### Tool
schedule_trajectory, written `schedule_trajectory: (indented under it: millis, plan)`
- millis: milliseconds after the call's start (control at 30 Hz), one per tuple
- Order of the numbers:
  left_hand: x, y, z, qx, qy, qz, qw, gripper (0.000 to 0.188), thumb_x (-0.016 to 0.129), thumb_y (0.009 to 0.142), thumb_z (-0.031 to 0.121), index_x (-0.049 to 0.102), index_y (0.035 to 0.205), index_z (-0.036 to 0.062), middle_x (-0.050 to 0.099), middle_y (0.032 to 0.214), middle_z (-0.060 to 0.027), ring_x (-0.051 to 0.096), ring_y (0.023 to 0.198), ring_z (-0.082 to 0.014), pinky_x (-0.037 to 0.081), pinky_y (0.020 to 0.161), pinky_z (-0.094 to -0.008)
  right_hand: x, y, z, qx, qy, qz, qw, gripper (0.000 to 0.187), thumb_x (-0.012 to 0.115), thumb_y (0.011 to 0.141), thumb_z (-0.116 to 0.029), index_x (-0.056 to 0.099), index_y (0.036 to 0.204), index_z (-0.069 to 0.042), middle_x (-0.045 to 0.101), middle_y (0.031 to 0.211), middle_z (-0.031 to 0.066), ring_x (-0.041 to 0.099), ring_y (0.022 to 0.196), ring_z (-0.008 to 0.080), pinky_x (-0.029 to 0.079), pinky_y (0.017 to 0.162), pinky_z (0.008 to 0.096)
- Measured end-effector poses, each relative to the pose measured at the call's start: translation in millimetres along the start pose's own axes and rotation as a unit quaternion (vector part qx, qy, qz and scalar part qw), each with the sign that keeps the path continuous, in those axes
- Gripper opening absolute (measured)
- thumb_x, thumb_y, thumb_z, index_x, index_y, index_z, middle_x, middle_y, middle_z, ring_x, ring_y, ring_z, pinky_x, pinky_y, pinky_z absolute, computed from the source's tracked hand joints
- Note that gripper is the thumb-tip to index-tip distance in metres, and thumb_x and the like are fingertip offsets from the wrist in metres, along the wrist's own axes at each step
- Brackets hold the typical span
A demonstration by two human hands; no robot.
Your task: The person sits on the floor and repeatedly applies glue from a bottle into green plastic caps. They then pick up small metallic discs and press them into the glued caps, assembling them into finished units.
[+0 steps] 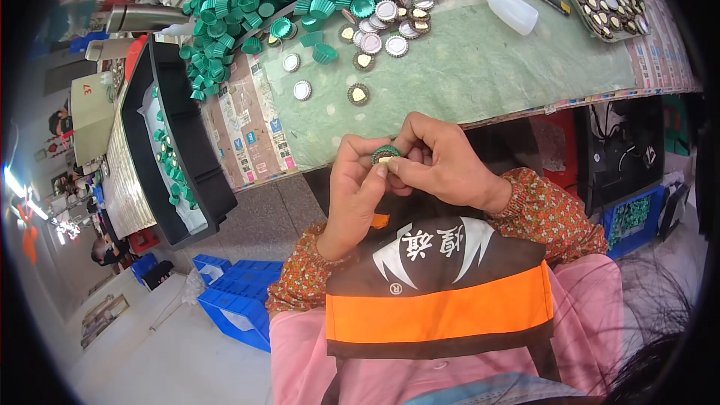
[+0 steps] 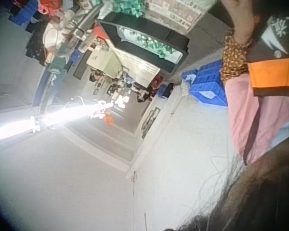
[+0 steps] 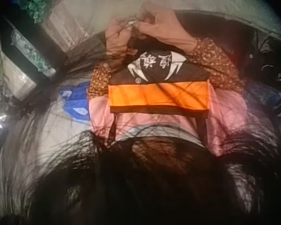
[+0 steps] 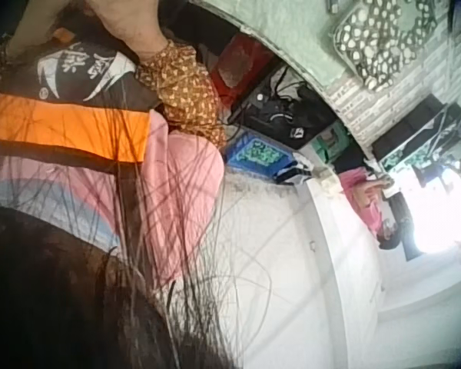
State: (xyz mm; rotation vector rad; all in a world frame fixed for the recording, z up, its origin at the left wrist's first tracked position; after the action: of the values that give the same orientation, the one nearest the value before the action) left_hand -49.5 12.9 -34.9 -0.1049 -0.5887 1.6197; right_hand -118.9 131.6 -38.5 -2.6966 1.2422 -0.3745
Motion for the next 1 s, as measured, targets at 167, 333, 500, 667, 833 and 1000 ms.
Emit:
schedule_trajectory:
  millis: [167, 333, 500, 667, 833, 1000]
  plan:
    - [-8.0, 0.8, -7.7, -0.025, -0.009, 0.019, 0.999, 0.022, 0.049, 0.102, 0.010, 0.046, 0.123, 0.0034, 0.065, 0.105, -0.0102, 0.068, 0.083, -0.0139, 0.062, 0.075, -0.0332, 4.5, 1.3, 4.6, 0.057, 0.056, -0.051, 0.996, 0.016, 0.070, 0.095, -0.012, 0.059, 0.096, -0.001, 0.061, 0.084, -0.0014, 0.052, 0.073, 0.0013, 0.043, 0.062, 0.0202]
    - [-29.8, 6.1, 2.5, -0.046, -0.100, 0.044, 0.993, 0.026, 0.052, 0.102, 0.016, 0.050, 0.125, 0.0053, 0.065, 0.102, -0.0114, 0.067, 0.083, -0.0165, 0.063, 0.075, -0.0354, -19.8, 1.9, -19.6, 0.004, -0.036, -0.025, 0.999, 0.018, 0.066, 0.098, -0.014, 0.062, 0.110, -0.001, 0.060, 0.091, -0.0017, 0.053, 0.081, 0.0037, 0.045, 0.070, 0.0223]
    - [-116.5, -6.1, 66.6, 0.107, -0.238, 0.098, 0.960, 0.029, 0.056, 0.101, 0.018, 0.055, 0.125, 0.0034, 0.065, 0.112, -0.0133, 0.067, 0.089, -0.0203, 0.061, 0.079, -0.0348, -101.5, -8.3, -68.7, -0.164, -0.248, 0.238, 0.925, 0.018, 0.065, 0.094, -0.006, 0.063, 0.111, -0.002, 0.053, 0.081, -0.0008, 0.046, 0.072, 0.0074, 0.042, 0.064, 0.0251]
    - [-211.3, -35.9, 152.1, 0.294, -0.356, 0.077, 0.883, 0.040, 0.048, 0.106, 0.017, 0.045, 0.141, -0.0028, 0.057, 0.139, -0.0187, 0.064, 0.101, -0.0254, 0.058, 0.093, -0.0405, -138.2, -15.1, -110.9, -0.259, -0.594, 0.346, 0.679, 0.037, 0.071, 0.088, -0.011, 0.062, 0.124, -0.004, 0.061, 0.114, 0.0149, 0.056, 0.104, 0.0321, 0.045, 0.090, 0.0412]
    - [-197.1, 5.8, 136.2, 0.226, -0.112, 0.197, 0.947, 0.043, 0.050, 0.106, 0.021, 0.046, 0.142, -0.0007, 0.064, 0.125, -0.0129, 0.065, 0.093, -0.0187, 0.058, 0.079, -0.0314, -151.7, -0.9, -88.3, -0.204, -0.632, 0.326, 0.673, 0.047, 0.070, 0.088, -0.017, 0.059, 0.132, -0.007, 0.059, 0.125, 0.0149, 0.052, 0.118, 0.0357, 0.041, 0.098, 0.0471]
    - [-135.2, 69.7, 137.5, 0.219, 0.374, 0.257, 0.864, 0.029, 0.062, 0.101, 0.024, 0.064, 0.125, 0.0084, 0.069, 0.105, -0.0045, 0.060, 0.079, -0.0120, 0.051, 0.066, -0.0265, -157.6, 12.1, -74.0, -0.198, -0.641, 0.316, 0.671, 0.045, 0.068, 0.088, -0.015, 0.059, 0.132, -0.008, 0.059, 0.125, 0.0135, 0.054, 0.117, 0.0340, 0.042, 0.097, 0.0463]
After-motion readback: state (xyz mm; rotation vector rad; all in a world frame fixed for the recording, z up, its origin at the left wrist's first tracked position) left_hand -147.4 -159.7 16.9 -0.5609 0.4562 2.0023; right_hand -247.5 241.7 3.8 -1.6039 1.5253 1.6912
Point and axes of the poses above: each hand's wrist, its own y-axis towards the middle knuckle, its own x-axis out of the palm, z = x × y, the point moved 8 cm from there along y, towards the middle knuckle
